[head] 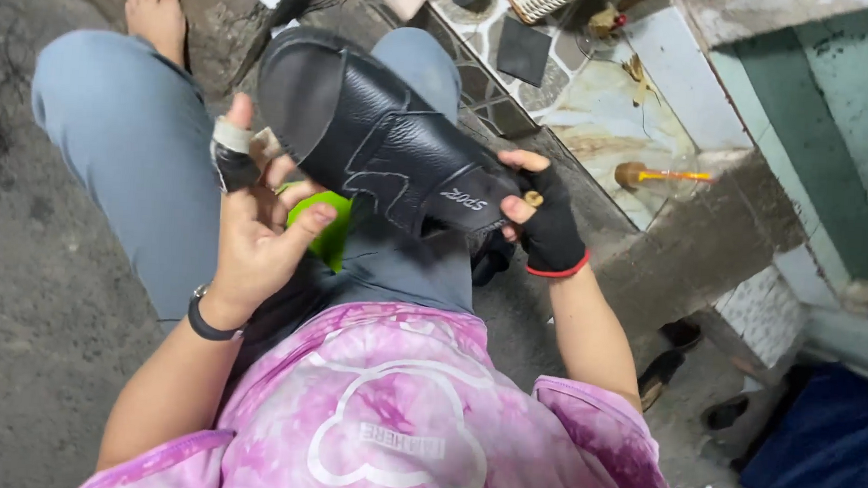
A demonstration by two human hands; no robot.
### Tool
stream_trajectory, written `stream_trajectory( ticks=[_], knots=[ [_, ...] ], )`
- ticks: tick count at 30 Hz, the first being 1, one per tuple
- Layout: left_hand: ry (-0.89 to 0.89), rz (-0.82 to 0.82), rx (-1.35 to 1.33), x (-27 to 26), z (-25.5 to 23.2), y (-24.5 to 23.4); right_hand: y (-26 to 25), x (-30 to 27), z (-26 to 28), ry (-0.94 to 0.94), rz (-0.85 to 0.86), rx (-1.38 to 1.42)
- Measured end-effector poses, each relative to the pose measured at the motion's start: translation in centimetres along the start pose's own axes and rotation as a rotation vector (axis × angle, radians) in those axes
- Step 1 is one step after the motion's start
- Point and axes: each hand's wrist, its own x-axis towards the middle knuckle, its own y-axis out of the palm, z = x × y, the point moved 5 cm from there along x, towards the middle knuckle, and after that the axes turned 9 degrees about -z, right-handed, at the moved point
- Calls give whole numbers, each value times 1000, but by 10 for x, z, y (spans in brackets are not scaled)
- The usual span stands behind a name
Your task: Hand-sewing the sole of a black sandal using a needle and thread while sitting on the floor.
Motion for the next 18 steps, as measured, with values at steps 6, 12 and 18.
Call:
stream_trajectory(
  ticks=[6, 12, 18],
  knots=[
    [93, -86, 32, -1, -34, 15, 15, -4, -1, -3, 22, 81],
    [160, -96, 51, -1, -35, 6, 18, -7, -11, 18, 27, 37],
    [459, -148, 438, -6, -54, -1, 32, -14, 0, 35, -31, 16]
  ],
)
